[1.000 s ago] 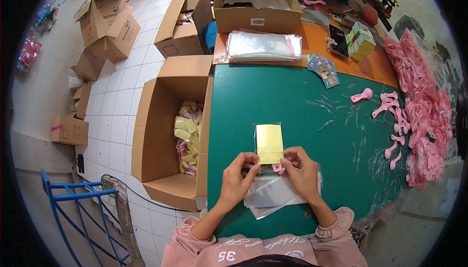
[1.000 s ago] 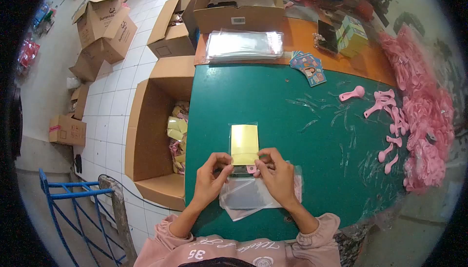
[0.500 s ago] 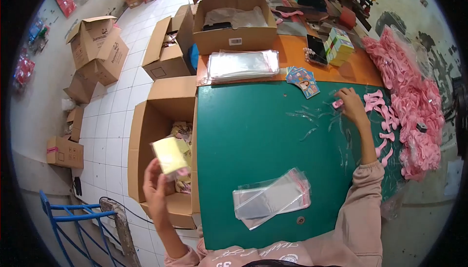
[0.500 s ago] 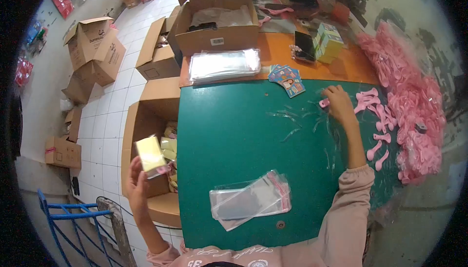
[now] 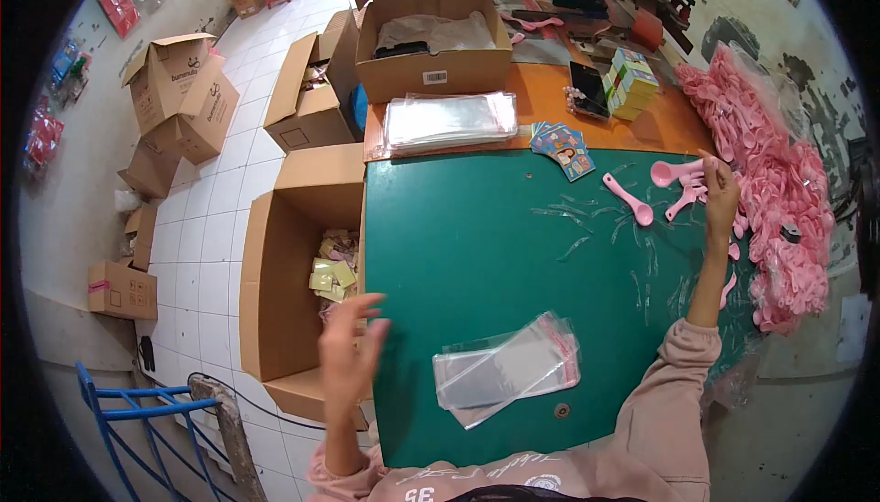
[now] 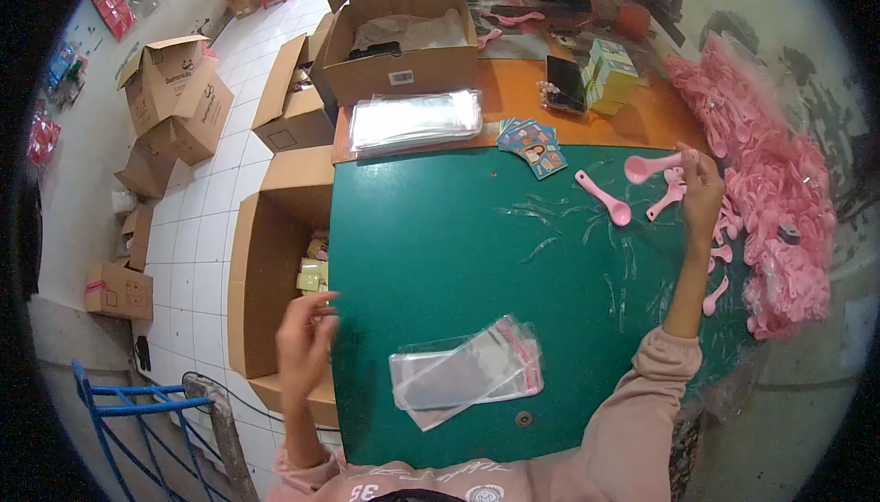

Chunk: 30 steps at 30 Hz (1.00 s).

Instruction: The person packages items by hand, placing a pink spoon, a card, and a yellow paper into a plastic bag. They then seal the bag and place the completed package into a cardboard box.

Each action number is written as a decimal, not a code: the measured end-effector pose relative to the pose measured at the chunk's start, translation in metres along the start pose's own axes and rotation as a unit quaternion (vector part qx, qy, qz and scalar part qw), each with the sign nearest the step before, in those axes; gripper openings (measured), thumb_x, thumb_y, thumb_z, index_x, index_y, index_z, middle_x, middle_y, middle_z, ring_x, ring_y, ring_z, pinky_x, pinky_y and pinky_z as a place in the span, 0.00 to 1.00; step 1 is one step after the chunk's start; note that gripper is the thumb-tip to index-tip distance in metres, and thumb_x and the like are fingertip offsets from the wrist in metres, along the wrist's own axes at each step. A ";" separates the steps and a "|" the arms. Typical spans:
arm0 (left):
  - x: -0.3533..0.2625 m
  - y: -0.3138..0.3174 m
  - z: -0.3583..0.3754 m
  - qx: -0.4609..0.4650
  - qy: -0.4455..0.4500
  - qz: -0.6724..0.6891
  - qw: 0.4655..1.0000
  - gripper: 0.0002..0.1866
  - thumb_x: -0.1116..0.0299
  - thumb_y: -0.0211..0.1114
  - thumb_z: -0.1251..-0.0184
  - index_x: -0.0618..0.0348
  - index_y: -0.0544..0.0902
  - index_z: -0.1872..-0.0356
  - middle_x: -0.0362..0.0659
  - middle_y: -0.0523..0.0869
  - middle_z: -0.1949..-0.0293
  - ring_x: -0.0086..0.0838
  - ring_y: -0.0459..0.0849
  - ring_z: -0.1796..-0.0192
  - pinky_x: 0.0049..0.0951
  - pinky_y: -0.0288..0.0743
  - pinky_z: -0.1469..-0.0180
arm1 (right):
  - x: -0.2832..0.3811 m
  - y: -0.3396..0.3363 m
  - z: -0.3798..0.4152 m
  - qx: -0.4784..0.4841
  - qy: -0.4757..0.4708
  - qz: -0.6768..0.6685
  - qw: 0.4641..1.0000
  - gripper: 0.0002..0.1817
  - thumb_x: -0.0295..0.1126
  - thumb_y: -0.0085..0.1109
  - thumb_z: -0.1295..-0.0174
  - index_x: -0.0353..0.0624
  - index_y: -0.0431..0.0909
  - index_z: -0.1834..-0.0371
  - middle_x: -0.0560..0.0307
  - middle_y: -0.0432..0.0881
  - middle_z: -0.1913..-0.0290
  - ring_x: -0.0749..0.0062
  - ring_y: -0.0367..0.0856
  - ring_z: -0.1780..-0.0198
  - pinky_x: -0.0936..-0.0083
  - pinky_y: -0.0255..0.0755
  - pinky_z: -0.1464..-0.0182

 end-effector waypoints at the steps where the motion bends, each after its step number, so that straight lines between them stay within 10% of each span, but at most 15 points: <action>1: -0.030 0.015 -0.003 0.062 0.053 -0.041 0.996 0.14 0.72 0.62 0.40 0.59 0.77 0.52 0.47 0.78 0.55 0.35 0.80 0.55 0.32 0.76 0.56 | 0.007 -0.002 0.006 -0.007 -0.011 0.024 1.000 0.16 0.37 0.55 0.34 0.36 0.80 0.53 0.62 0.81 0.62 0.83 0.74 0.65 0.83 0.69 0.62; 3: -0.041 0.056 -0.002 0.135 0.200 -0.076 0.967 0.16 0.70 0.65 0.42 0.61 0.76 0.52 0.49 0.78 0.54 0.40 0.81 0.56 0.31 0.77 0.55 | 0.024 -0.002 0.017 -0.022 -0.033 0.070 0.997 0.15 0.36 0.55 0.34 0.36 0.80 0.53 0.63 0.81 0.63 0.83 0.74 0.65 0.83 0.68 0.62; 8: -0.052 0.135 0.006 0.157 0.230 -0.165 0.946 0.16 0.69 0.67 0.45 0.60 0.77 0.55 0.48 0.76 0.57 0.41 0.80 0.60 0.35 0.76 0.59 | 0.061 0.008 0.051 -0.028 -0.043 0.096 0.994 0.09 0.30 0.57 0.36 0.36 0.81 0.58 0.64 0.79 0.67 0.84 0.73 0.66 0.86 0.67 0.63; 21: -0.034 0.129 -0.013 0.271 0.109 0.076 0.953 0.11 0.73 0.65 0.42 0.62 0.78 0.59 0.46 0.85 0.65 0.33 0.86 0.63 0.28 0.79 0.60 | 0.140 0.058 0.115 0.484 0.013 -0.008 0.875 0.08 0.24 0.63 0.45 0.35 0.77 0.64 0.56 0.82 0.74 0.75 0.84 0.70 0.82 0.75 0.68; 30: -0.038 0.116 -0.017 0.276 0.086 0.142 0.947 0.07 0.73 0.60 0.36 0.64 0.72 0.61 0.49 0.85 0.58 0.30 0.85 0.56 0.29 0.79 0.54 | 0.125 0.082 0.128 0.504 -0.019 0.084 0.860 0.08 0.28 0.63 0.48 0.36 0.75 0.70 0.51 0.80 0.79 0.64 0.83 0.75 0.74 0.72 0.72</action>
Point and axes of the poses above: each hand's wrist, its own z-axis away from the middle knuckle, its own y-axis out of the palm, x = y × z, the point moved 1 cm from there along -z, towards the middle knuckle
